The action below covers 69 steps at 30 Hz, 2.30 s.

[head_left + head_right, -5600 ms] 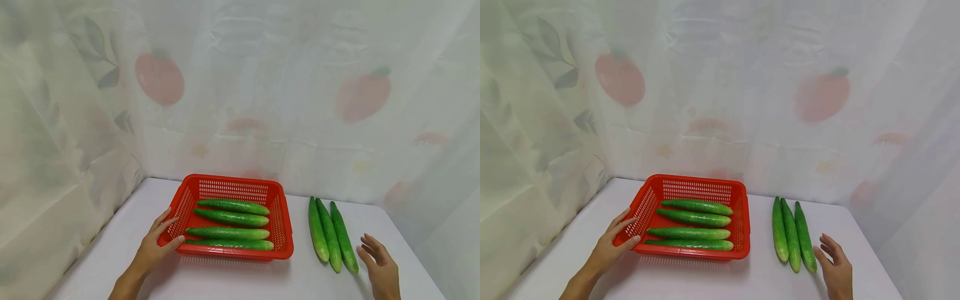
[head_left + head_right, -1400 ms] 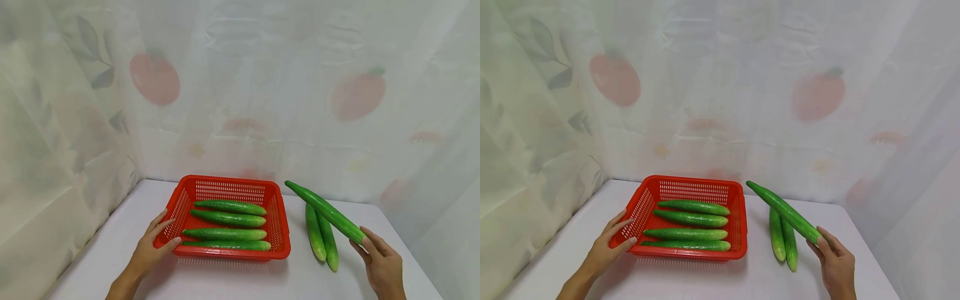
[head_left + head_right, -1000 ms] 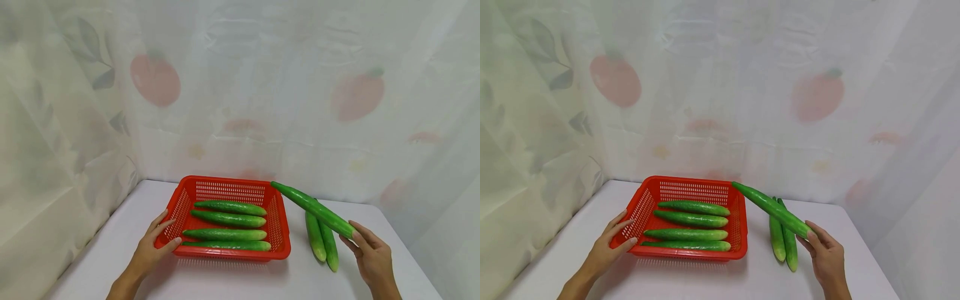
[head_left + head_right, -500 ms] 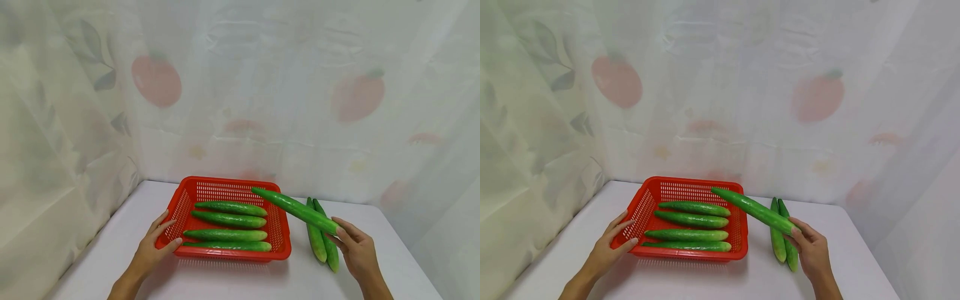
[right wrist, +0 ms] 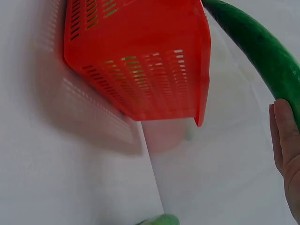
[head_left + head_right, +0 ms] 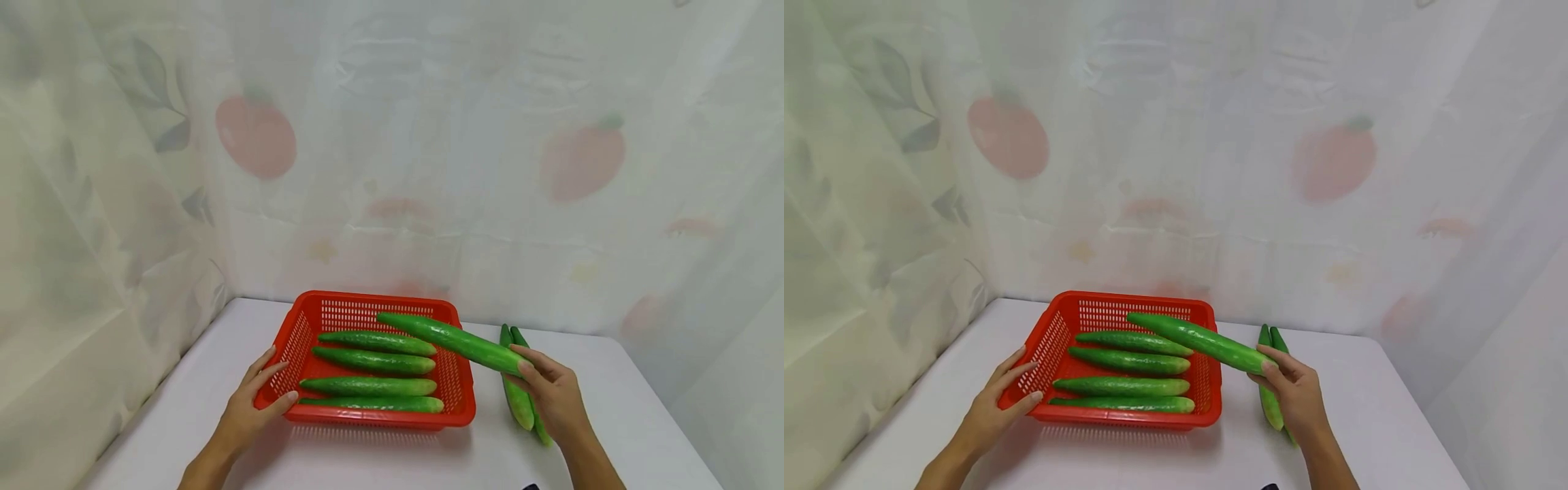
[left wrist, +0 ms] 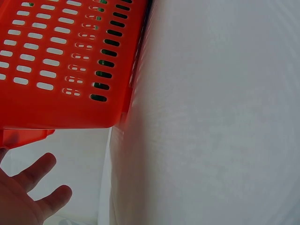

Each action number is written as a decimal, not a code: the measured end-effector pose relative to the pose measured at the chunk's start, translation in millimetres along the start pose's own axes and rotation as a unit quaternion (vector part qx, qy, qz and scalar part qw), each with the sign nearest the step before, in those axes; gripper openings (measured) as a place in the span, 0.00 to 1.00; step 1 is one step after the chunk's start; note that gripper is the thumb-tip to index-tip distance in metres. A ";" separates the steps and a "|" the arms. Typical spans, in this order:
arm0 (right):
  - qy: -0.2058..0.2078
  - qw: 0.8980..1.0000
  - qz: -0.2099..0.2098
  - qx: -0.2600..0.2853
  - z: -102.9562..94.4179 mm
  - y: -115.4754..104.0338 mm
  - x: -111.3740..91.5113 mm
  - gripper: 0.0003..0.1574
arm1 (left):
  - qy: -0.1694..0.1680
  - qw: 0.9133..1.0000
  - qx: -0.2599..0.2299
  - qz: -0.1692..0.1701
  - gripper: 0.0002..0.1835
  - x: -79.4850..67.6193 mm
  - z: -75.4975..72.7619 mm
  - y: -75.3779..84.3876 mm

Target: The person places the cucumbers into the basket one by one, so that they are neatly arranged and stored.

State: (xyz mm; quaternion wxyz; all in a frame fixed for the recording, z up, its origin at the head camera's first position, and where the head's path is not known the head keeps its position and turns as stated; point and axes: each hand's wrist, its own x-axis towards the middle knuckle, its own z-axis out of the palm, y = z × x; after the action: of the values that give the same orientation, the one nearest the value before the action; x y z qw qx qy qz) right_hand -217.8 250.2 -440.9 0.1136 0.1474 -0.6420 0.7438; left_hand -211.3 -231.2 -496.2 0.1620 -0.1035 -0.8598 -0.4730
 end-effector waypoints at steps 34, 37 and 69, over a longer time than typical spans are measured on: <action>-0.146 0.986 0.055 -0.055 71.1 27.2 43.8 0.24 | 0.005 1.000 0.002 0.002 0.29 0.6 0.4 0.8; -0.155 0.984 0.062 -0.056 77.9 29.4 47.4 0.24 | 0.004 1.000 0.003 0.002 0.29 0.9 0.7 0.2; -0.177 0.968 0.137 -0.109 109.6 42.8 61.6 0.21 | 0.005 1.000 0.003 0.003 0.29 0.2 0.3 1.2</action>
State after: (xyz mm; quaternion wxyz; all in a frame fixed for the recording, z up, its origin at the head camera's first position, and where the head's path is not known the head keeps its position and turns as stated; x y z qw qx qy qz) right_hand -282.4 134.2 -443.3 -0.0900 0.1741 -0.7429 0.6400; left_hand -211.2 -230.3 -495.3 0.1679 -0.1033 -0.8600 -0.4707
